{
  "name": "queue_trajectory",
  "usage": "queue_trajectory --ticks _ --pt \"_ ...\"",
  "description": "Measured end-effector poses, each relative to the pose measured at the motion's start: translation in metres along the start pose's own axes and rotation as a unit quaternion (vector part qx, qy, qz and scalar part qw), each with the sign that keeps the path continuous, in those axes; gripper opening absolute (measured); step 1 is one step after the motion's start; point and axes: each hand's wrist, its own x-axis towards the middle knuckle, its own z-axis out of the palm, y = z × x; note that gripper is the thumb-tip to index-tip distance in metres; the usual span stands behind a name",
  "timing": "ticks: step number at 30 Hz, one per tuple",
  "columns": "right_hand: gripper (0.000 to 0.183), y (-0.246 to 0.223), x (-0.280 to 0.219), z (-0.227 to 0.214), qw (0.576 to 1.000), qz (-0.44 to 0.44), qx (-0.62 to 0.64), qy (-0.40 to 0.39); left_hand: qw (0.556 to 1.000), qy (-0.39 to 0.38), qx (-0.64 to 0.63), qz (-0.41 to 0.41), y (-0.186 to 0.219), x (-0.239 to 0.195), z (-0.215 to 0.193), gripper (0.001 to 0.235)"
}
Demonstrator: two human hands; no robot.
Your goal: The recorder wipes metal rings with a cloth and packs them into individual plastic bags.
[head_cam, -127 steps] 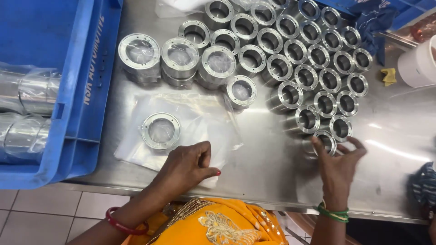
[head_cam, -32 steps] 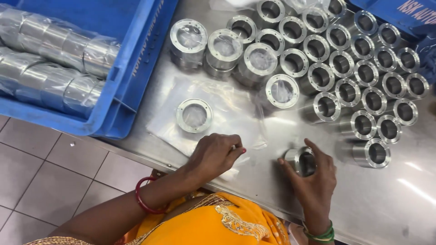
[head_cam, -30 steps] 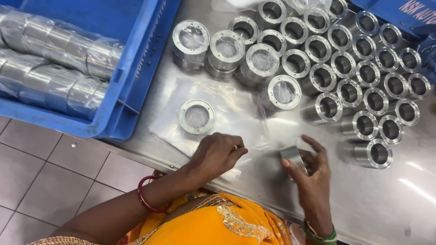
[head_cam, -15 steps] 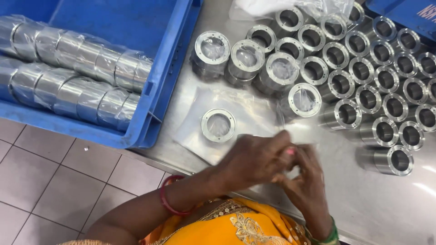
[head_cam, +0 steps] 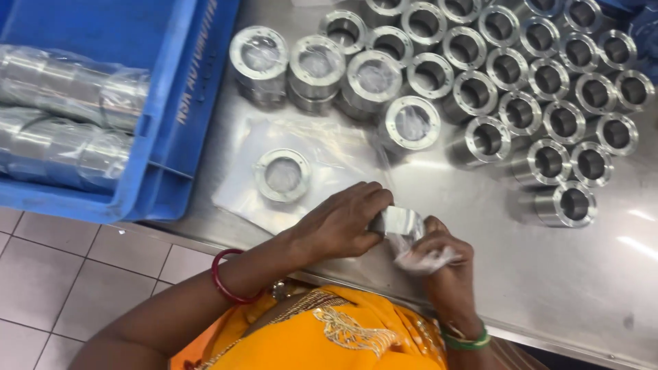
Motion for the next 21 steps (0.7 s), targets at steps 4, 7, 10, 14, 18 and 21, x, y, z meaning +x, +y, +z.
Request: queue_trajectory --ticks 4,7,10,14,18,21 --pt "0.024 0.000 -0.003 0.004 0.971 -0.168 -0.172 0.014 1.000 0.009 -0.002 -0.029 0.016 0.021 0.024 0.038" --pt "0.028 -0.035 -0.006 0.016 0.898 -0.194 -0.385 0.088 0.997 0.013 -0.015 -0.070 0.043 0.037 0.018 0.041" --pt "0.056 -0.041 -0.007 0.015 0.882 -0.223 -0.409 0.068 0.979 -0.046 -0.131 -0.147 0.044 0.036 0.026 0.050" --pt "0.069 -0.052 0.007 0.017 0.946 -0.023 -0.289 0.144 0.948 -0.047 -0.278 -0.150 0.043 0.013 0.020 0.061" --pt "0.051 -0.059 0.047 0.003 0.962 -0.171 -0.165 0.136 0.987 -0.026 -0.114 -0.111 0.050 -0.016 -0.017 0.077" --pt "0.046 -0.070 0.088 0.002 0.990 -0.024 -0.074 0.122 0.990 -0.064 0.016 -0.125 0.042 -0.036 -0.012 0.076"
